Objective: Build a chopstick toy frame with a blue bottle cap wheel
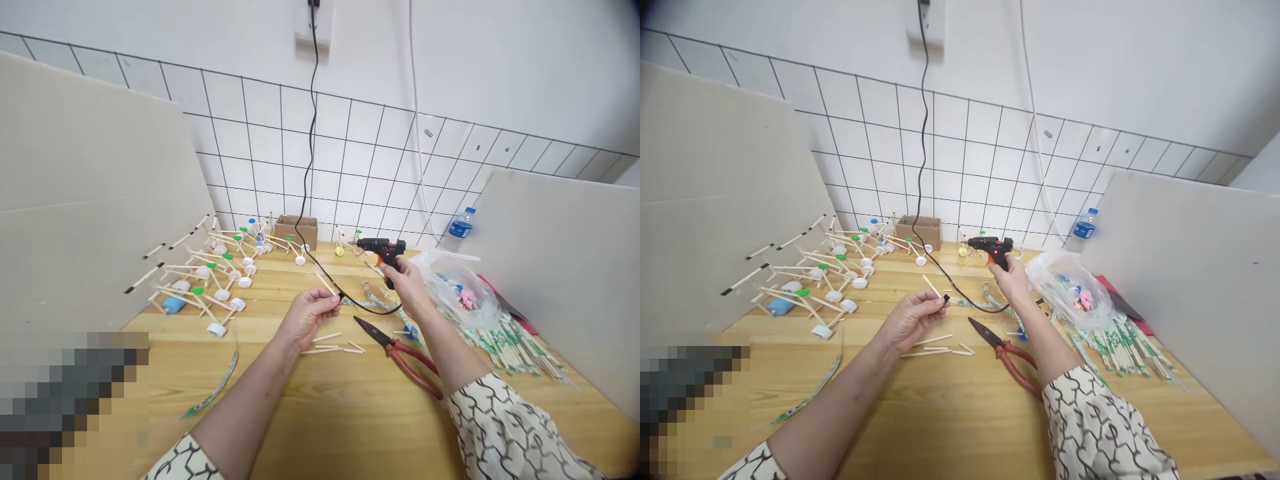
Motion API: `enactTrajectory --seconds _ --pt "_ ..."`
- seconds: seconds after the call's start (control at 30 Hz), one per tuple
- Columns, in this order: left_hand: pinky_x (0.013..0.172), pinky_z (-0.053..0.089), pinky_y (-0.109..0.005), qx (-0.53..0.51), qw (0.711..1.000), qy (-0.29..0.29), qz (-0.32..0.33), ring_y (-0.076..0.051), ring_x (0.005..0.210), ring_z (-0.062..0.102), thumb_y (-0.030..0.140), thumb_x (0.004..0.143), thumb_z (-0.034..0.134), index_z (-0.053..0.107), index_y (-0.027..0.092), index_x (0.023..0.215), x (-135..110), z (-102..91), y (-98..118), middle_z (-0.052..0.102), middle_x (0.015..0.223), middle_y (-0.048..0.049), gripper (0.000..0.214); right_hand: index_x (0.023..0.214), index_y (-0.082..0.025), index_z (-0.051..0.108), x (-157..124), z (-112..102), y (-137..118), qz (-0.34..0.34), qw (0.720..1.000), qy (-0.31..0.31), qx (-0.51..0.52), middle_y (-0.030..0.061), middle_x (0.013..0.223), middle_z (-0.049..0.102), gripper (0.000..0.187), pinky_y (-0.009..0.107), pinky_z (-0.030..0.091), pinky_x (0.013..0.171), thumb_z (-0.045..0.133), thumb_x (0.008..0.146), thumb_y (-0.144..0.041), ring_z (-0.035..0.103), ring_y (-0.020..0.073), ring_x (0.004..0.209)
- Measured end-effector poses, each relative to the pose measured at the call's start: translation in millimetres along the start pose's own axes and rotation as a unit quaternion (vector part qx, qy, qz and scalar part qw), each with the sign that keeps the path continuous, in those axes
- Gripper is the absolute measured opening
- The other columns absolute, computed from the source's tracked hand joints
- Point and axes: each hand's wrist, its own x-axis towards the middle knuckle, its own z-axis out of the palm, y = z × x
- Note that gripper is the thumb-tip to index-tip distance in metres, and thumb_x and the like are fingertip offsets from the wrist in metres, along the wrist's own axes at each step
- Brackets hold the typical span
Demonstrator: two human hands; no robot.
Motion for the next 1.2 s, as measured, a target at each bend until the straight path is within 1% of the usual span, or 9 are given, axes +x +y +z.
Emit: enactTrajectory --seconds 0.07,0.17,0.27,0.47,0.67,0.8,0.97,1.1,1.2 --pt "0.059 0.046 -0.021 0.004 1.0 0.01 0.008 -0.009 0.055 0.058 0.019 0.046 0.083 0.063 0.011 0.061 -1.0 2.7 3.3 0.068 0.062 -0.0034 0.026 0.071 -0.018 0.051 -21.3 -6.5 -5.2 0.012 0.999 -0.009 0.033 -0.003 0.052 0.054 0.027 0.026 0.041 0.048 0.06 0.069 -0.044 0.052 0.0132 0.048" --pt "0.058 0.045 -0.02 0.006 1.0 0.016 0.008 -0.008 0.053 0.058 0.021 0.043 0.084 0.063 0.011 0.059 -3.7 8.0 8.3 0.067 0.06 -0.0033 0.028 0.079 -0.017 0.056 -45.9 -13.8 -6.3 0.033 0.992 -0.02 0.118 0.0032 0.069 0.064 0.035 0.028 0.047 0.053 0.067 0.065 -0.047 0.06 0.0158 0.059" --pt "0.057 0.045 -0.02 0.009 1.0 0.016 0.002 -0.008 0.052 0.057 0.021 0.042 0.084 0.063 0.011 0.059 -5.4 10.1 8.2 0.067 0.058 -0.003 0.029 0.083 -0.014 0.062 -59.3 -18.7 -0.7 0.036 0.984 -0.065 0.164 0.0081 0.079 0.067 0.036 0.025 0.044 0.048 0.067 0.068 -0.046 0.06 0.0149 0.06" --pt "0.059 0.045 -0.019 -0.005 1.0 0.011 -0.005 -0.008 0.054 0.058 0.019 0.045 0.084 0.065 0.011 0.063 -1.5 3.1 -3.5 0.067 0.06 -0.0019 0.027 0.087 -0.012 0.064 -70.2 -23.3 1.0 0.027 0.985 -0.128 0.113 0.0027 0.061 0.061 0.035 0.023 0.034 0.043 0.063 0.074 -0.044 0.046 0.0095 0.046" --pt "0.061 0.046 -0.02 -0.011 0.999 0.018 -0.036 -0.009 0.056 0.059 0.018 0.048 0.083 0.065 0.011 0.065 1.0 -1.1 -7.5 0.067 0.061 -0.0024 0.026 0.087 -0.013 0.066 -83.1 -24.3 -12.8 0.04 0.991 -0.122 0.039 -0.0008 0.052 0.053 0.036 0.022 0.036 0.043 0.062 0.073 -0.046 0.046 0.0108 0.046" --pt "0.061 0.046 -0.019 -0.03 0.999 0.027 -0.036 -0.008 0.056 0.059 0.017 0.048 0.082 0.063 0.011 0.061 3.3 -5.8 -7.7 0.067 0.062 -0.0022 0.024 0.087 -0.014 0.066 -89.1 -22.6 -15.4 0.033 0.993 -0.116 0.008 0.0028 0.062 0.062 0.036 0.023 0.041 0.042 0.062 0.072 -0.047 0.048 0.011 0.045" --pt "0.062 0.047 -0.019 -0.049 0.998 0.031 -0.031 -0.008 0.056 0.059 0.018 0.045 0.084 0.062 0.01 0.057 4.0 -7.8 -1.5 0.067 0.061 -0.0019 0.026 0.102 -0.017 0.064 -92.5 -21.0 -17.2 0.015 0.99 -0.138 -0.01 0.009 0.096 0.07 0.039 0.027 0.052 0.057 0.061 0.075 -0.044 0.063 0.0194 0.066" --pt "0.061 0.048 -0.02 -0.053 0.997 0.032 -0.048 -0.008 0.056 0.059 0.017 0.044 0.084 0.062 0.01 0.057 3.3 -7.4 0.4 0.068 0.063 -0.0031 0.026 0.102 -0.018 0.065 -95.6 -23.6 -11.5 -0.008 0.988 -0.156 -0.016 0.0088 0.098 0.07 0.034 0.03 0.054 0.074 0.06 0.077 -0.04 0.065 0.0229 0.087" --pt "0.063 0.048 -0.02 -0.058 0.996 0.034 -0.057 -0.009 0.057 0.06 0.016 0.047 0.083 0.062 0.011 0.058 3.8 -8.6 -1.4 0.068 0.066 -0.0039 0.024 0.096 -0.019 0.066 -98.2 -24.9 -6.1 -0.023 0.987 -0.158 -0.017 0.008 0.097 0.071 0.027 0.031 0.052 0.081 0.062 0.077 -0.037 0.065 0.0227 0.09"
